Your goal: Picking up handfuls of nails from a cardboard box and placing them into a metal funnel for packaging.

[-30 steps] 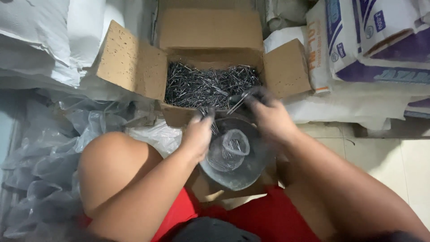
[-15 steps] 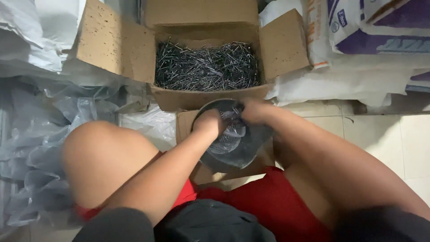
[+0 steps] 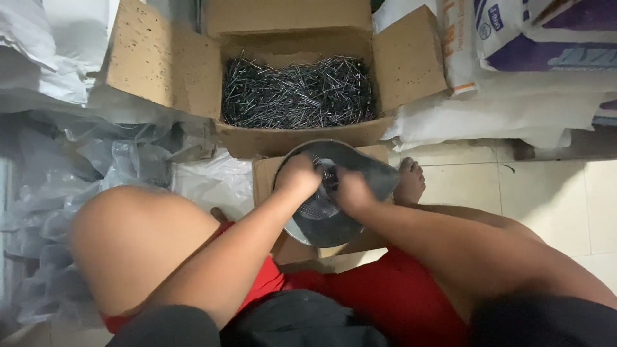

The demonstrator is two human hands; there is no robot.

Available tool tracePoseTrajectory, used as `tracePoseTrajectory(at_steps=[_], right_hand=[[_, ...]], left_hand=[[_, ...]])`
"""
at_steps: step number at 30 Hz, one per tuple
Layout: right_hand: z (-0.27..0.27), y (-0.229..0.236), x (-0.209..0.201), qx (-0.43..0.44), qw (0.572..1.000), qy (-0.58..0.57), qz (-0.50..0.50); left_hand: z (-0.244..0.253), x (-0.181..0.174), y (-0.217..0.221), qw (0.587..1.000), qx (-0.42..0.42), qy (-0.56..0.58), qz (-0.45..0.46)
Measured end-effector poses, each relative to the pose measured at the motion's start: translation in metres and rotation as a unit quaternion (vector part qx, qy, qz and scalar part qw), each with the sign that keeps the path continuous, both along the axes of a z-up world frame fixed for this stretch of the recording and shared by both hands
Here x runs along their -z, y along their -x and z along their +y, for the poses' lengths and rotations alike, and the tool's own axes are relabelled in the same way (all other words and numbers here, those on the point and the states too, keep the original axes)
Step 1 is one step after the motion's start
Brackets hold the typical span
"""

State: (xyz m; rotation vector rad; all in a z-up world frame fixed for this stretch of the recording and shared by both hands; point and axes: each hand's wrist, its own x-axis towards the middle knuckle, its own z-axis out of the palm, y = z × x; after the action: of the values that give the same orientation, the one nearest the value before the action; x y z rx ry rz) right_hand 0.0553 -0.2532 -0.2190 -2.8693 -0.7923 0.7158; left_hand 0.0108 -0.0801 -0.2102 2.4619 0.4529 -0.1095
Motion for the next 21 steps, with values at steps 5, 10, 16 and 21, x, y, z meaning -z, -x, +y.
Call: tracePoseTrajectory(at_steps=[5,10,16,21], right_hand=[[0.024,-0.01,-0.061,-0.041,0.998,-0.035,0.034],[0.032,-0.01,-0.083,-0.082,0.996,0.012,0.035],[0.037,-0.022,-0.104,-0.017,0.989,-0.05,0.135],[0.022,-0.058,-0.167,-0.019,0.995,0.021,0.099]], left_hand=[[-0.004,-0.009,0.008,0.996,0.009,-0.04,-0.081],[0.002,-0.065,0.002,0.999,0.039,-0.004,0.023],[0.012,-0.08,-0.004,0.995,0.012,0.031,0.089],[0.038,-0.195,-0.005,0.958,-0.169,0.183,0.142]])
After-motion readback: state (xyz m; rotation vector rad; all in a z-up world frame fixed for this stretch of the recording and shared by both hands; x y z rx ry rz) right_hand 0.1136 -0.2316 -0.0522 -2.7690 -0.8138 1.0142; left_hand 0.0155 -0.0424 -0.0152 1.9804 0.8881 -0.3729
